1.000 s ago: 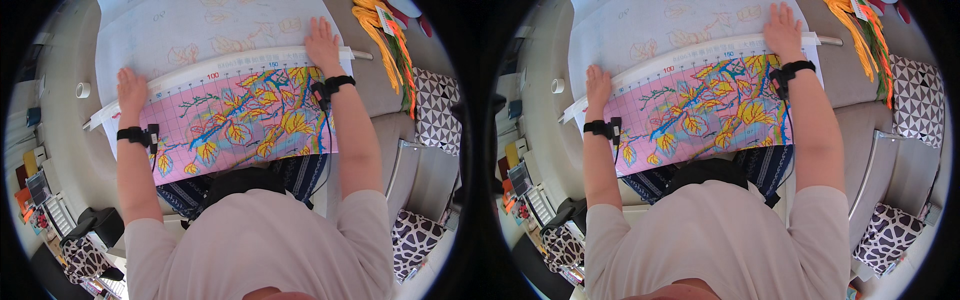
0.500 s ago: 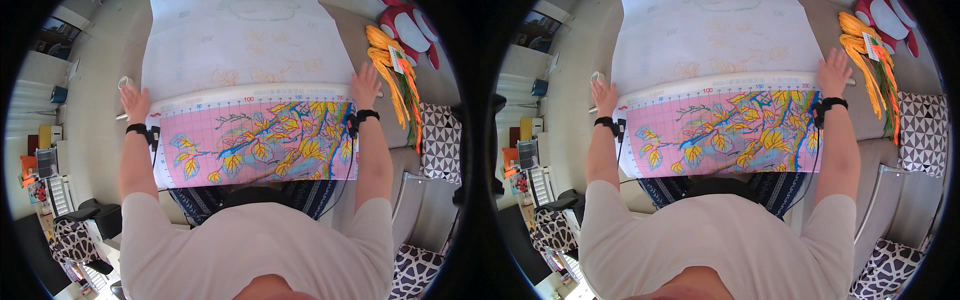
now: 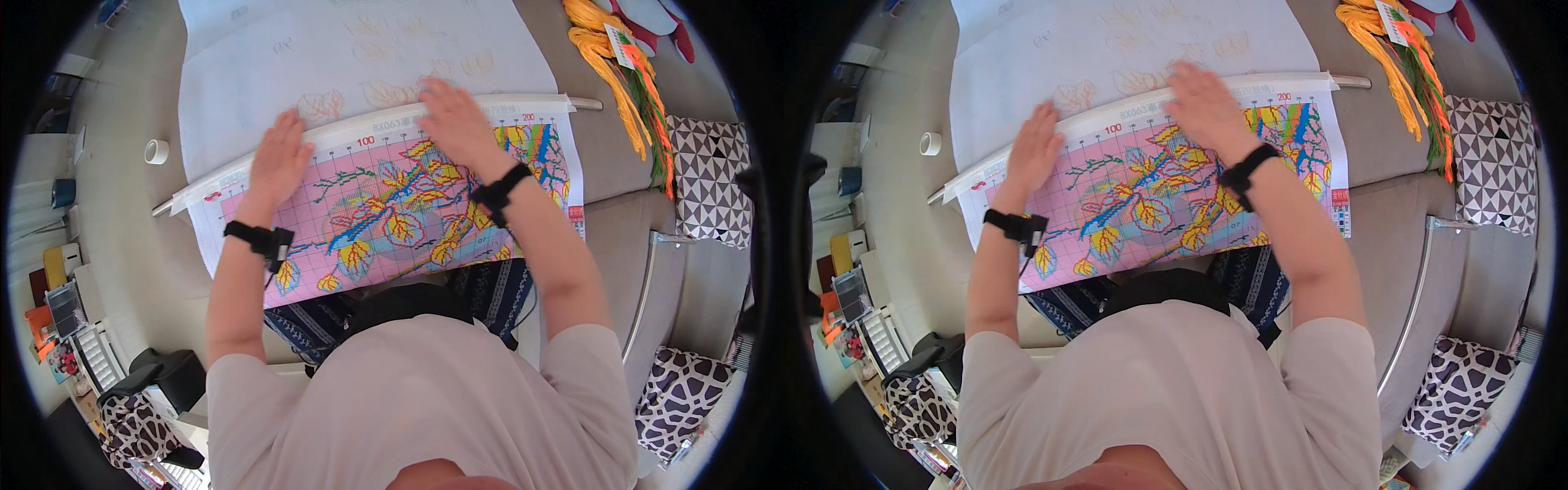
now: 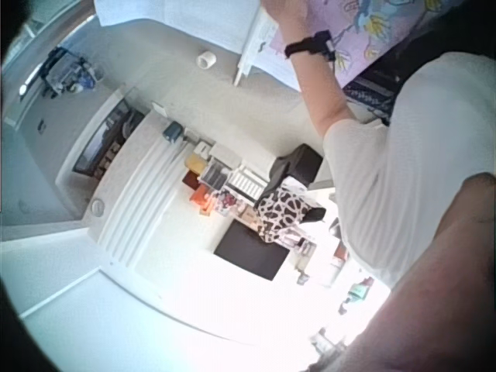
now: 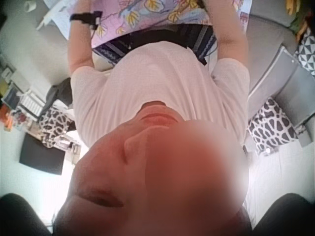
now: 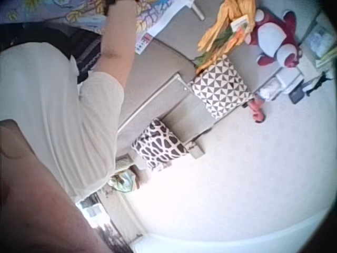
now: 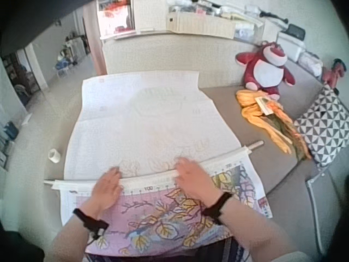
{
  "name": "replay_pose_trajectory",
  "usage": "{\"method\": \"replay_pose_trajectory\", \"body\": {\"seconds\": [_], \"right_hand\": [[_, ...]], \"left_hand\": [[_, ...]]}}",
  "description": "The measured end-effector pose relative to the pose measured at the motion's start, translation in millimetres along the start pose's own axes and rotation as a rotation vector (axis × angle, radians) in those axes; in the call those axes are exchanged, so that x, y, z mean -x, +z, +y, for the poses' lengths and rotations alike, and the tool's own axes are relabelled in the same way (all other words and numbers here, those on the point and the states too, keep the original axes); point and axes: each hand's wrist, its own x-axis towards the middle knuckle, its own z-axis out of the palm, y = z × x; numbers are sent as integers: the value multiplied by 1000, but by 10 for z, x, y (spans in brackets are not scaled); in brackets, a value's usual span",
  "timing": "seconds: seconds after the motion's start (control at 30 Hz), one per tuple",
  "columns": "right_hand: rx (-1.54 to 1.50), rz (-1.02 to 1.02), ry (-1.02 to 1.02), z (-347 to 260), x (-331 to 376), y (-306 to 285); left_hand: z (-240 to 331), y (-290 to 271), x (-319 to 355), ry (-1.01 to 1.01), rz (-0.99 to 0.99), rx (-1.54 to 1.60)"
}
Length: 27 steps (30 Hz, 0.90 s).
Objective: The person assembles a metal frame by connecting two rods with a joint. They then place the frame on a sofa, unfold a large printed chart, and secure the chart to the frame using adhesive tape.
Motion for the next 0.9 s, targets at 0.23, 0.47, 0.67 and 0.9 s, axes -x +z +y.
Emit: {"method": "replay_pose_trajectory", "body": {"seconds": [0.23, 0.47, 0.67, 0.9], "right_hand": [[110, 6, 224, 1148, 491, -129], [87, -32, 447, 1898, 687, -247], [117, -48, 549, 2070, 719, -229], [230, 101, 684, 2458, 858, -539]], "left_hand": [[-997, 0, 495, -158, 53, -52], [-1723, -79, 734, -373, 28, -32], [-2194, -50, 895, -502, 47, -26], [-2087, -295, 847, -475, 117, -295]]}}
